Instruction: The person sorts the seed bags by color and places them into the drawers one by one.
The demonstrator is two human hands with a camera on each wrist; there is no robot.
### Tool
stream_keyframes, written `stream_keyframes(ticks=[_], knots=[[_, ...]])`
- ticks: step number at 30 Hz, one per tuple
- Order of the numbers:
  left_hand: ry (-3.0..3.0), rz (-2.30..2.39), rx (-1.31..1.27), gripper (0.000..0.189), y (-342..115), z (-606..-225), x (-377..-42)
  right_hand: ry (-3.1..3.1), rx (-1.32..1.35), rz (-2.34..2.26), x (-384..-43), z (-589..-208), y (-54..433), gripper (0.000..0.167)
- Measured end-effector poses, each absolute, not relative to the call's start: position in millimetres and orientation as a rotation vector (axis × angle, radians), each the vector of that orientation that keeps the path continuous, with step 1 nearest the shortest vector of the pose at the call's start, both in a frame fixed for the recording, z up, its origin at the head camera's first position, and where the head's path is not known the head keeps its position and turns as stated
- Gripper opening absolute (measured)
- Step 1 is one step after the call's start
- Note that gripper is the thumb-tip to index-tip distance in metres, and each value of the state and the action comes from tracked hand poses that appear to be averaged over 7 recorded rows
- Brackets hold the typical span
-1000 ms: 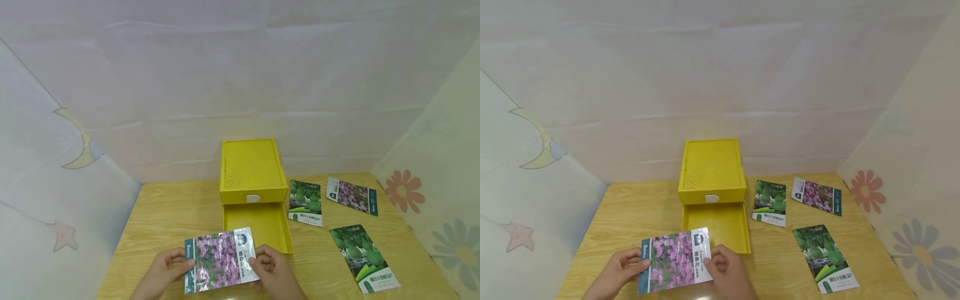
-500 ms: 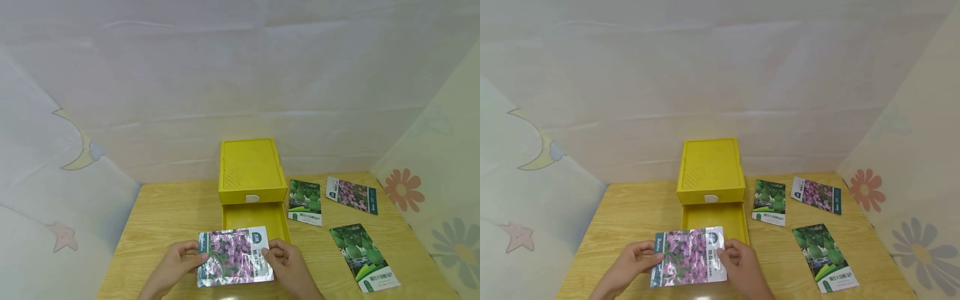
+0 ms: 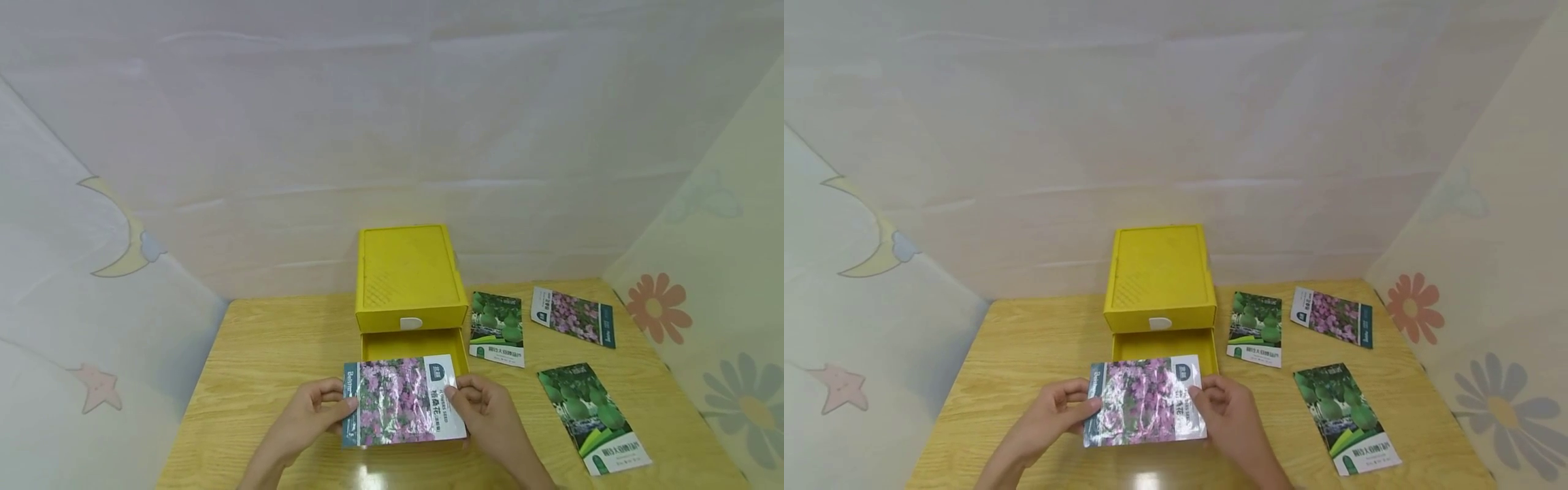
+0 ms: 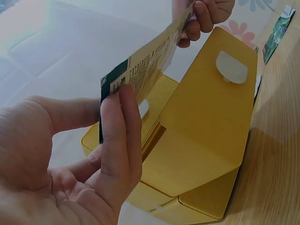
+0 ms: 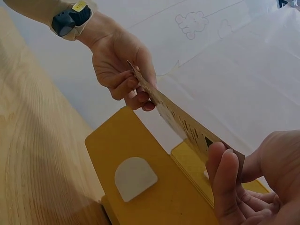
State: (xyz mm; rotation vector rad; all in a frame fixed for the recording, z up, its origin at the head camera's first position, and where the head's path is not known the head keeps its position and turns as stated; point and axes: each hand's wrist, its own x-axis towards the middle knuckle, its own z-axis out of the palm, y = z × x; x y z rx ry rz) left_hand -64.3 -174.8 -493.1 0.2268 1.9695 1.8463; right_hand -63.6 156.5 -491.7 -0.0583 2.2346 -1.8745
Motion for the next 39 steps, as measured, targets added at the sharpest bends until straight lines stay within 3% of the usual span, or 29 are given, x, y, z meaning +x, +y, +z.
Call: stream_keyframes(ticks=[14, 29, 39], knots=[[1.914, 1.849, 0.301, 0.032, -165.2, -496.5, -66.9, 2.199, 0.037, -1.931, -75.6, -493.7, 168.4, 0.039], [2.094, 1.77, 0.21, 0.03, -158.9, -498.7, -87.5, 2.104, -0.006, -1.964, -77.3, -493.7, 177.1, 0.053], [2.092, 1.78, 0.116, 0.03, -155.2, -501.1, -103.0, 2.12, -0.018, -1.95, -88.2, -492.8, 180.3, 0.051]])
